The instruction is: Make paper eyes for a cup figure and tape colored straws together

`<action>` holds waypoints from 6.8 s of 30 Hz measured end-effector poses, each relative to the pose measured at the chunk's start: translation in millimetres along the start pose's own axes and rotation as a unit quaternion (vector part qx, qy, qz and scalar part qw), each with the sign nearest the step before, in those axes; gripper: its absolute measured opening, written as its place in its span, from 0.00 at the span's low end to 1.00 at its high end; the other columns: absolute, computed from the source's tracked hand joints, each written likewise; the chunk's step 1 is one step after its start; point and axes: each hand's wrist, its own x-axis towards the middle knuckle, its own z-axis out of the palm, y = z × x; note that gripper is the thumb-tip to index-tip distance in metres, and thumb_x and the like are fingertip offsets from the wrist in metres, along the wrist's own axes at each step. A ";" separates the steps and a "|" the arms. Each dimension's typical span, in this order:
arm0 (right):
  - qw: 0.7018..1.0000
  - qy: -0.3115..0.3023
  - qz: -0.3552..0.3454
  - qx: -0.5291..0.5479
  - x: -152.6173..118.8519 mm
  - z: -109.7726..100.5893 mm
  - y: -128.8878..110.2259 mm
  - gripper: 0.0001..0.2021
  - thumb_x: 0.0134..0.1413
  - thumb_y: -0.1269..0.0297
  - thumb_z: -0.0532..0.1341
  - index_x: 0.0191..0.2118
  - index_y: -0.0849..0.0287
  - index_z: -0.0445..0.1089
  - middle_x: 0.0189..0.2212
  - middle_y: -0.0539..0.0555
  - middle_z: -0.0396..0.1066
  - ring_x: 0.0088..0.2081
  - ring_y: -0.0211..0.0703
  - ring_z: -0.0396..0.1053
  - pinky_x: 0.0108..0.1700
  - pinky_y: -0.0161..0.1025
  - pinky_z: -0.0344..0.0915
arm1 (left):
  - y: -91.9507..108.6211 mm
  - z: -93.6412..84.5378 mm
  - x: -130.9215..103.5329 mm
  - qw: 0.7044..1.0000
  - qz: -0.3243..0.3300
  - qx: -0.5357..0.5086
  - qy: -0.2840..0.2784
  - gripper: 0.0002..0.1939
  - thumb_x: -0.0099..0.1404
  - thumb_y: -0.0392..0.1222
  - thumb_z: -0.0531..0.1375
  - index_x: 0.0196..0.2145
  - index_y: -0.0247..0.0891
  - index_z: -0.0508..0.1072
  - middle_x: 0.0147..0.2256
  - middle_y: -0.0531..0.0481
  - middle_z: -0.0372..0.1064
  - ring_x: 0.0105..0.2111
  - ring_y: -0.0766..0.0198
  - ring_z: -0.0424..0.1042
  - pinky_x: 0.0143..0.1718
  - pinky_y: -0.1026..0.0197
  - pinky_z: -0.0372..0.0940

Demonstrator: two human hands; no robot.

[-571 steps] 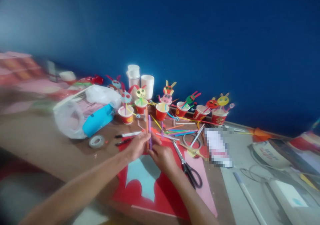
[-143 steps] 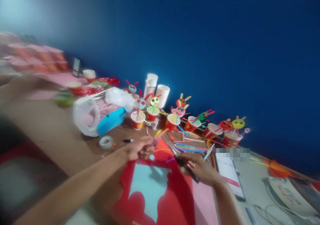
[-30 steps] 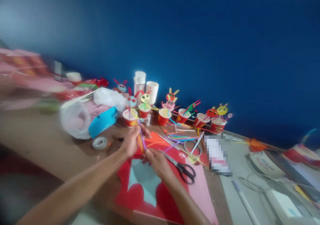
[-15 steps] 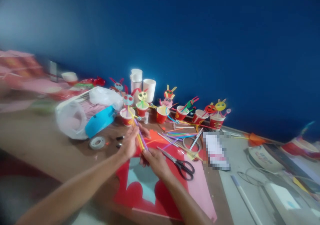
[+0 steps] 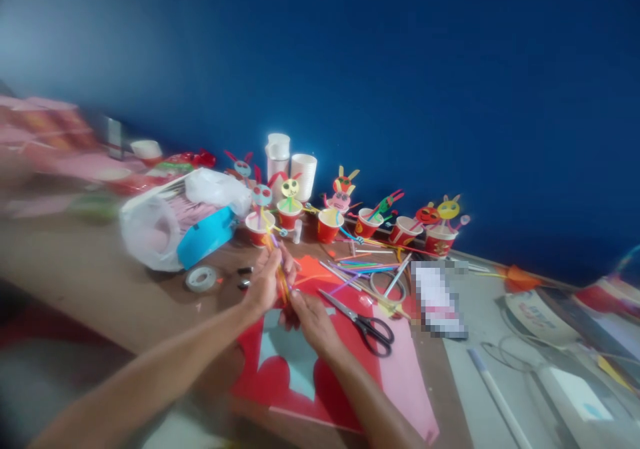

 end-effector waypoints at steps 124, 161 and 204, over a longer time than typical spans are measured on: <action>0.902 0.358 -0.114 -0.214 -3.5 -106.5 4.7 0.15 0.54 0.56 0.54 0.38 0.60 0.71 0.26 0.52 0.71 0.27 0.40 0.67 0.29 0.35 0.62 | 46.6 -16.4 30.3 0.982 -0.167 -0.084 -0.014 0.03 0.57 0.30 0.56 0.31 0.31 0.66 0.20 0.57 0.56 0.17 0.76 0.55 0.18 0.71 0.55; 0.695 0.276 -0.228 -0.624 5.5 -121.6 42.4 0.11 0.57 0.68 0.52 0.37 0.57 0.73 0.27 0.53 0.72 0.30 0.41 0.68 0.38 0.38 0.55 | 35.7 -32.4 25.7 0.991 -0.127 0.022 -0.044 0.12 0.57 0.44 0.60 0.35 0.36 0.63 0.22 0.59 0.54 0.14 0.78 0.50 0.14 0.74 0.47; 0.731 0.253 -0.188 -0.606 0.9 -119.8 47.0 0.11 0.57 0.71 0.52 0.35 0.56 0.72 0.27 0.51 0.71 0.31 0.41 0.66 0.40 0.38 0.52 | 57.4 -40.0 34.9 0.996 -0.079 0.030 -0.016 0.09 0.59 0.41 0.59 0.35 0.34 0.66 0.22 0.58 0.54 0.15 0.79 0.52 0.14 0.74 0.51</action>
